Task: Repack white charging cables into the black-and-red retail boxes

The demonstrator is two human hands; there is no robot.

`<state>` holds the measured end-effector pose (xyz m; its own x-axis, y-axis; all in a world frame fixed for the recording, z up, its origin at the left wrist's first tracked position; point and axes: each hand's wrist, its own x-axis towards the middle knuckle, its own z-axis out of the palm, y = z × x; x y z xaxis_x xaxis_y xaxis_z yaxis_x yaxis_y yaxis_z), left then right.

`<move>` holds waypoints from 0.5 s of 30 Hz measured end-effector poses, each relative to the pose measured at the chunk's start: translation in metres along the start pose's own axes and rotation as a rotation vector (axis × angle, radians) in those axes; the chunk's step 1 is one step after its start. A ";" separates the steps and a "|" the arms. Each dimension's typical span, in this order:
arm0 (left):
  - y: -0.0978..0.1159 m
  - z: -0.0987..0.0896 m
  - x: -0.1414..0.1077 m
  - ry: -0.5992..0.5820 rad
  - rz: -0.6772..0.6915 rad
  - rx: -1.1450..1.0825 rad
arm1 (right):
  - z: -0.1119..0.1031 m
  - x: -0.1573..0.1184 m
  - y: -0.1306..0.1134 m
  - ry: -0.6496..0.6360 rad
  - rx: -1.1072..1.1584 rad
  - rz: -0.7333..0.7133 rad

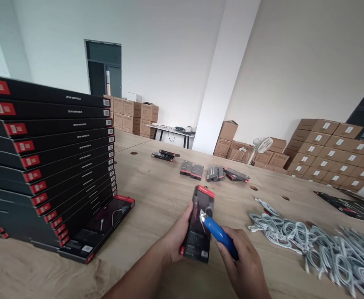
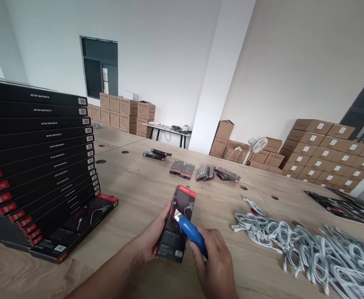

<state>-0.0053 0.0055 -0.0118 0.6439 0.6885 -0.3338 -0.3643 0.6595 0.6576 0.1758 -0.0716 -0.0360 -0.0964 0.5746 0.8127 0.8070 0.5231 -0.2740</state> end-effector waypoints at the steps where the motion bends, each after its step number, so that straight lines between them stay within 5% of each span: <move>1: 0.004 0.000 -0.001 0.036 0.061 -0.034 | 0.003 -0.002 0.003 0.002 0.024 0.062; 4: 0.012 0.001 -0.004 0.131 0.269 -0.129 | 0.011 -0.007 0.009 0.006 0.128 0.282; 7: 0.013 0.000 -0.003 0.101 0.409 -0.138 | 0.015 -0.006 0.006 -0.048 0.263 0.430; 15: 0.004 0.001 0.004 -0.069 0.664 -0.077 | 0.016 0.001 -0.022 -0.215 0.536 0.496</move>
<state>-0.0041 0.0105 -0.0098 0.3069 0.9363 0.1709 -0.7432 0.1235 0.6576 0.1482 -0.0722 -0.0374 0.0481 0.9032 0.4264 0.3975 0.3744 -0.8378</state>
